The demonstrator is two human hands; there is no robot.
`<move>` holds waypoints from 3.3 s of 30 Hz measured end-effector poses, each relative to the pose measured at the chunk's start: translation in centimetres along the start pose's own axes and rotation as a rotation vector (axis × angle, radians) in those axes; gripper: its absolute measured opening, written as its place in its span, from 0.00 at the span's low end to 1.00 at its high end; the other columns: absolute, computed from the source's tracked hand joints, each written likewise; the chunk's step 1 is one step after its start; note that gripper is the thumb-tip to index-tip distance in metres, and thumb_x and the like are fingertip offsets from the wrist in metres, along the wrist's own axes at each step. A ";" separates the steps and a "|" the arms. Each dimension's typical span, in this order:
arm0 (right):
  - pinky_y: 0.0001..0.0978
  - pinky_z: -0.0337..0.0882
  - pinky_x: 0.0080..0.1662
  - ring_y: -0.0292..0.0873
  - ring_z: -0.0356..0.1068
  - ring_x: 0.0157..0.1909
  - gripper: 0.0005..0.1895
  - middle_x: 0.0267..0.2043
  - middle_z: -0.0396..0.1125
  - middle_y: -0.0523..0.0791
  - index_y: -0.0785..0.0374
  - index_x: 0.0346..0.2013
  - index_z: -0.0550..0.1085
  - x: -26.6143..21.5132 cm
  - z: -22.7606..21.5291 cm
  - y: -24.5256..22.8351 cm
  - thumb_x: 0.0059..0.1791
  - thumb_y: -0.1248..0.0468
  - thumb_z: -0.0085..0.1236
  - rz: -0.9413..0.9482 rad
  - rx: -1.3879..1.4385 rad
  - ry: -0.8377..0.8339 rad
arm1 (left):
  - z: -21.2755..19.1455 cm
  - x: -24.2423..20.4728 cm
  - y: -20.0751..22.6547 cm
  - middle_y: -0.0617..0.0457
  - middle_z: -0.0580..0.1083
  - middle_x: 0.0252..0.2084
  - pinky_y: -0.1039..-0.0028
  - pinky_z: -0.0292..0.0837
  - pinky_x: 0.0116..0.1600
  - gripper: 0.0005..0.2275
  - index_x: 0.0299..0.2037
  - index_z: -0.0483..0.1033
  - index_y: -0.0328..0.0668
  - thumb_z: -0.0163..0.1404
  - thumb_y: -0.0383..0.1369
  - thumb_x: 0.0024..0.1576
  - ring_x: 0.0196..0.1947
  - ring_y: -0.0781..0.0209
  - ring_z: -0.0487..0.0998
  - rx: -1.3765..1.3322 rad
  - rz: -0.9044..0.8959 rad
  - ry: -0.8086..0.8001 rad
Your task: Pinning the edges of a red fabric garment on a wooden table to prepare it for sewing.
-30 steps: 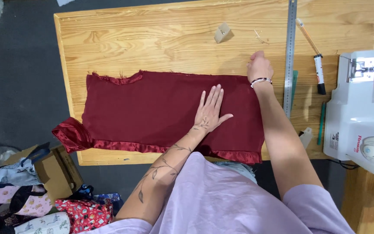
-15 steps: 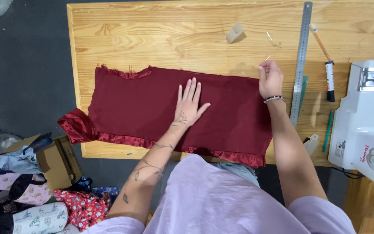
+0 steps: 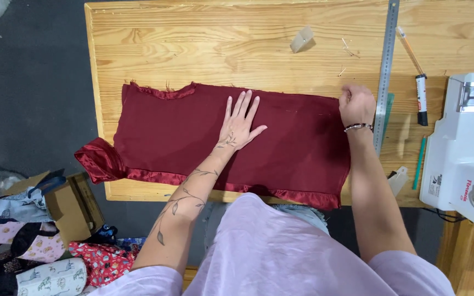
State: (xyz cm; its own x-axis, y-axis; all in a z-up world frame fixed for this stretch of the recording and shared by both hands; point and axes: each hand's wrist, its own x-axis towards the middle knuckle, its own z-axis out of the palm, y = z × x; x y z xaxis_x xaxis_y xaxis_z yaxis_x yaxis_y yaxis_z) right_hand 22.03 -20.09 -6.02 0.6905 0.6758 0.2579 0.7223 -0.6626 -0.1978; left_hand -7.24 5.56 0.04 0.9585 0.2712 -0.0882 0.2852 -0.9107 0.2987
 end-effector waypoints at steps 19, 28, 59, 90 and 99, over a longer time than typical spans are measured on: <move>0.28 0.77 0.37 0.39 0.74 0.33 0.05 0.29 0.68 0.42 0.54 0.34 0.78 0.7 -0.9 -17.8 0.44 0.63 0.65 -0.022 0.608 -0.428 | -0.2 -0.2 -0.1 0.47 0.40 0.79 0.46 0.29 0.78 0.39 0.77 0.41 0.53 0.34 0.64 0.61 0.78 0.46 0.35 0.071 -0.033 -0.048; 0.35 0.76 0.40 0.39 0.73 0.35 0.06 0.29 0.68 0.43 0.53 0.33 0.77 1.8 -1.4 -18.0 0.42 0.62 0.63 0.048 0.563 -0.596 | 0.7 0.7 -0.7 0.48 0.49 0.76 0.43 0.40 0.75 0.45 0.76 0.45 0.58 0.45 0.67 0.51 0.76 0.44 0.45 0.020 -0.034 0.029; 0.41 0.74 0.48 0.41 0.75 0.43 0.06 0.37 0.74 0.39 0.48 0.39 0.79 3.1 -1.8 -19.3 0.47 0.59 0.60 0.160 0.433 -0.805 | 1.3 -0.7 0.1 0.43 0.47 0.76 0.38 0.32 0.75 0.38 0.75 0.48 0.53 0.43 0.61 0.59 0.76 0.45 0.43 -0.076 -0.054 0.092; 0.40 0.66 0.53 0.42 0.75 0.49 0.19 0.36 0.76 0.32 0.50 0.33 0.60 2.2 -3.4 -22.2 0.46 0.57 0.67 0.413 0.484 -0.698 | 2.9 -3.4 2.6 0.47 0.61 0.58 0.50 0.51 0.61 0.29 0.67 0.64 0.49 0.50 0.46 0.55 0.62 0.48 0.58 -0.132 -0.163 0.261; 0.40 0.69 0.51 0.44 0.76 0.46 0.16 0.36 0.76 0.32 0.47 0.34 0.68 1.9 -3.3 -22.4 0.43 0.54 0.70 0.367 0.486 -0.622 | 2.9 -3.4 2.8 0.46 0.60 0.59 0.49 0.48 0.62 0.29 0.68 0.63 0.49 0.49 0.45 0.54 0.63 0.47 0.56 -0.127 -0.159 0.227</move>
State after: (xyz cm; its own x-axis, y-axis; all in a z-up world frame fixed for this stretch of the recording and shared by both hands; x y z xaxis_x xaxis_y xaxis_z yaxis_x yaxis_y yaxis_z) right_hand 7.04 -4.98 2.04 0.6758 0.5939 -0.4365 0.2877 -0.7578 -0.5856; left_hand -9.67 1.20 -1.64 0.8732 0.4827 0.0670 0.4152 -0.8090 0.4161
